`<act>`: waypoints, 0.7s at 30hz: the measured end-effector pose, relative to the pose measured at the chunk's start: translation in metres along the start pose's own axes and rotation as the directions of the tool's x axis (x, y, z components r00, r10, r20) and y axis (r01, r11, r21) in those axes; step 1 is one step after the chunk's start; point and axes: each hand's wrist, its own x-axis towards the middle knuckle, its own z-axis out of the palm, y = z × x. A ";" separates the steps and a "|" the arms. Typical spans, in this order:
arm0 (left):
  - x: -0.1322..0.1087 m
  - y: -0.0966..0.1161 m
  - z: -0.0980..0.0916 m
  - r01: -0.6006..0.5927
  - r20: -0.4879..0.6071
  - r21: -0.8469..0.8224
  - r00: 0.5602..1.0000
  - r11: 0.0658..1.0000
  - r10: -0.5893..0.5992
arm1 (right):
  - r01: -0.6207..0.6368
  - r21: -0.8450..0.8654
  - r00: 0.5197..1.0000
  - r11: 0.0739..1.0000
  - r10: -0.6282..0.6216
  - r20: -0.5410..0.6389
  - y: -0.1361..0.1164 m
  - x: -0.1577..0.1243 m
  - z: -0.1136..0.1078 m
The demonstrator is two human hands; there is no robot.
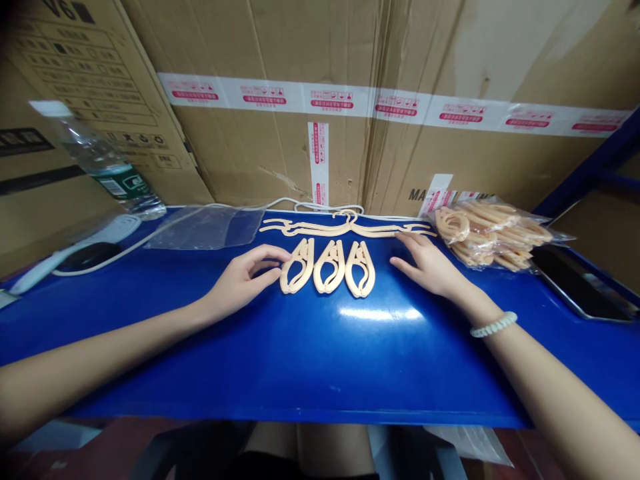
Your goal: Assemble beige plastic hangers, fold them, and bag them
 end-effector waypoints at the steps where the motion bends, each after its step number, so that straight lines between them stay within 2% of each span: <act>1: 0.000 0.000 0.000 0.000 0.001 0.000 1.000 1.000 0.000 | -0.012 -0.016 1.000 1.000 0.012 0.003 0.003 0.001 0.002; 6: 0.000 -0.001 0.001 -0.003 -0.004 -0.003 1.000 1.000 0.003 | -0.097 -0.064 0.989 0.993 0.103 0.105 0.011 0.004 0.008; 14: 0.002 0.000 0.004 -0.040 -0.011 -0.012 0.999 0.999 0.040 | -0.128 -0.129 0.967 0.983 0.153 0.203 0.013 0.004 0.013; 18: 0.002 0.002 0.003 -0.049 -0.003 -0.016 0.999 0.999 0.049 | -0.165 -0.143 0.962 0.976 0.191 0.196 0.013 0.005 0.013; 21: 0.001 0.003 0.003 -0.054 0.000 -0.013 0.999 0.998 0.054 | -0.146 -0.159 0.974 0.976 0.170 0.149 0.014 0.005 0.014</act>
